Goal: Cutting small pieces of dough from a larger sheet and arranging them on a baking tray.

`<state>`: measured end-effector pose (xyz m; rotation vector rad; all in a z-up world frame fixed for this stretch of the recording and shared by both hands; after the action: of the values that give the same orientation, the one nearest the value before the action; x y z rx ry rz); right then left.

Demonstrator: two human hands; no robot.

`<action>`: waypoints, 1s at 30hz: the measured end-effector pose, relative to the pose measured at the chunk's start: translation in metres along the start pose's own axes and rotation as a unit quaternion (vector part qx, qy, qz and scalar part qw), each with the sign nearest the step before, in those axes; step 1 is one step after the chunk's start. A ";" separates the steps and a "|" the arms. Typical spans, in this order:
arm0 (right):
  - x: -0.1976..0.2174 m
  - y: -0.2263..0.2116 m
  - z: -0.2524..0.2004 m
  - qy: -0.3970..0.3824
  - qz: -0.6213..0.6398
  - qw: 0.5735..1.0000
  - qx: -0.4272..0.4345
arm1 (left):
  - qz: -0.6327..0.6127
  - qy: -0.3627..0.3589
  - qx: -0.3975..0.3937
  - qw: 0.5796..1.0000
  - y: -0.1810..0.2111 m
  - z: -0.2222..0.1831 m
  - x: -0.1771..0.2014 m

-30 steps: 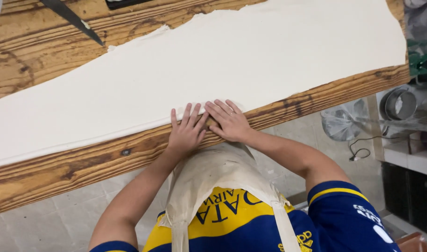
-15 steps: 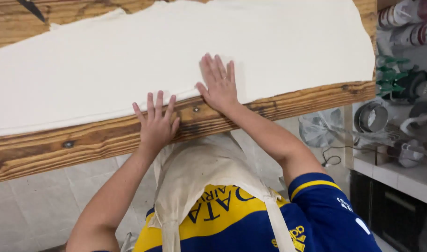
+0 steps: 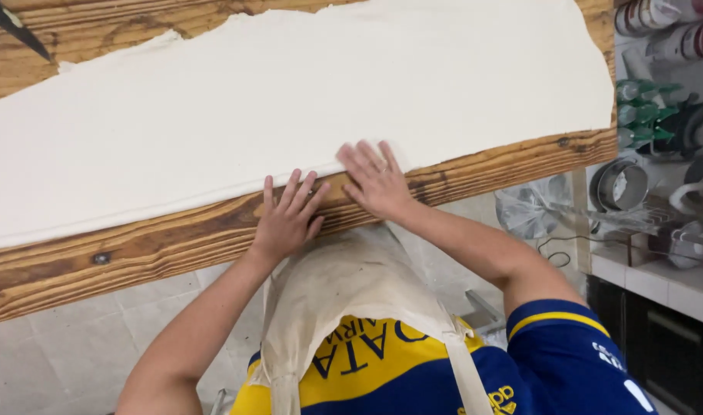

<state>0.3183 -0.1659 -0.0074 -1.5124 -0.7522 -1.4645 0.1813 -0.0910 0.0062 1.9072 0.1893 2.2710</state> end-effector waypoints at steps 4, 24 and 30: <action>0.014 0.020 0.032 -0.032 -0.002 0.999 0.003 | 0.032 0.003 -0.006 0.999 -0.007 0.021 0.005; 0.030 0.083 -0.015 0.027 0.014 1.000 -0.002 | -0.007 -0.105 0.013 0.994 0.037 0.095 -0.028; 0.042 0.198 0.039 -0.006 0.029 0.990 -0.134 | -0.037 -0.073 0.100 0.992 0.054 0.120 -0.031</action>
<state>0.5160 -0.2230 0.0018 -1.7314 -0.5281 -1.5600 0.3017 -0.1520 0.0085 2.1144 0.4761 2.1247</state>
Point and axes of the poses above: each hand's wrist, its own z-axis towards the middle knuckle, its own x-axis out of the back of the hand, y = z × x, the point moved 10 cm from there along z, towards the middle knuckle, and after that the axes turned 10 degrees about -x, right-handed, at the moved point
